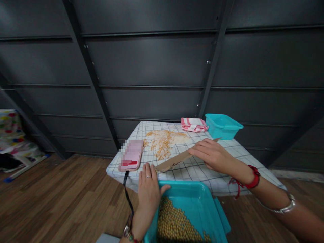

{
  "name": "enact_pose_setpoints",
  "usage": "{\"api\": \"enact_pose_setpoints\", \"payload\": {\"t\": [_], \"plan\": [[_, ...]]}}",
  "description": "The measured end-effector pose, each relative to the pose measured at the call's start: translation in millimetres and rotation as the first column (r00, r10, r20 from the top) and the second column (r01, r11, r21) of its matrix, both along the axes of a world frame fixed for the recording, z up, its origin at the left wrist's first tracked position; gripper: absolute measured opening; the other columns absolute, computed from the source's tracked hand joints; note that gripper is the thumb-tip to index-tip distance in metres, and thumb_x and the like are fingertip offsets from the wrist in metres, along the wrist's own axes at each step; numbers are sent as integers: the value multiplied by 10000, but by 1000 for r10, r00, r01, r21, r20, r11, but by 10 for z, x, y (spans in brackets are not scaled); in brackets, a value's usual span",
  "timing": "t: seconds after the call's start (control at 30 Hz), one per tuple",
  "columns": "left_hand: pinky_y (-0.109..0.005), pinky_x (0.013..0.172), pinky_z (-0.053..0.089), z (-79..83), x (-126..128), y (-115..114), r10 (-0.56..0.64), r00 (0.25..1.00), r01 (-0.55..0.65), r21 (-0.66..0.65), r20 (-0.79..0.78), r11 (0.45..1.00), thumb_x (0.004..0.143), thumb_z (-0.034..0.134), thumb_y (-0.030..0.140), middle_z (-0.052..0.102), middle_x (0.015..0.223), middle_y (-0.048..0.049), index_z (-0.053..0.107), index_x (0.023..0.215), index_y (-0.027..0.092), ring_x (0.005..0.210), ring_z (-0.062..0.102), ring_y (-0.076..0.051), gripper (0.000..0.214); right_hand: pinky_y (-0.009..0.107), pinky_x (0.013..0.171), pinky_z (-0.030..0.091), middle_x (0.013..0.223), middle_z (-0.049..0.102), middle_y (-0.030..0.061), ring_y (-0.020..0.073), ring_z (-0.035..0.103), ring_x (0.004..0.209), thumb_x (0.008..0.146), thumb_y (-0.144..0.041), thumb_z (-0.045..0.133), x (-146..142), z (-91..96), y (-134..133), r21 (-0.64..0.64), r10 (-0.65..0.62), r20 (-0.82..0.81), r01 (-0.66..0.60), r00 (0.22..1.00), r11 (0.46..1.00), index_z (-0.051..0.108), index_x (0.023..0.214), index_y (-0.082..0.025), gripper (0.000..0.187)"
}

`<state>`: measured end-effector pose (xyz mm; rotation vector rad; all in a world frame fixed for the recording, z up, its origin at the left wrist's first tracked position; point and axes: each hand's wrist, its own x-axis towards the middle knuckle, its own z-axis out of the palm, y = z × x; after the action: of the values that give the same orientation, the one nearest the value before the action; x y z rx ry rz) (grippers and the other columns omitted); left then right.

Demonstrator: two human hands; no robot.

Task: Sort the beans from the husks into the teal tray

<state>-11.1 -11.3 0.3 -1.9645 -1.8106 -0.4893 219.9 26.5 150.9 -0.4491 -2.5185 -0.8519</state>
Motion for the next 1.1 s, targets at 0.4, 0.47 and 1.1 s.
{"api": "enact_pose_setpoints", "payload": {"t": [0.4,0.47,1.1], "plan": [[-492,948,384,-12,-10,-1,-8,1000,8,-11,20,1000,656,484,669,448,1293,-268,427,1255,57,1195,422,-350,857,297,640,349,787,632,60,160,498,734,751,38,293,25,-12,15,24,-30,18,29,999,999,537,970,-124,366],[-494,952,380,-6,-8,0,-4,1000,4,-17,14,1000,656,481,671,452,1290,-269,428,1253,52,1194,424,-349,862,303,641,348,784,633,58,161,501,733,750,38,295,24,-8,13,23,-29,38,28,999,999,539,972,-125,368],[-477,951,373,41,-7,-10,-4,1000,4,-37,4,999,656,487,666,466,1277,-269,427,1250,34,1185,435,-346,870,294,638,371,801,645,57,154,517,734,773,22,303,55,5,-37,7,3,6,-3,1000,1000,520,982,-125,335]]}}
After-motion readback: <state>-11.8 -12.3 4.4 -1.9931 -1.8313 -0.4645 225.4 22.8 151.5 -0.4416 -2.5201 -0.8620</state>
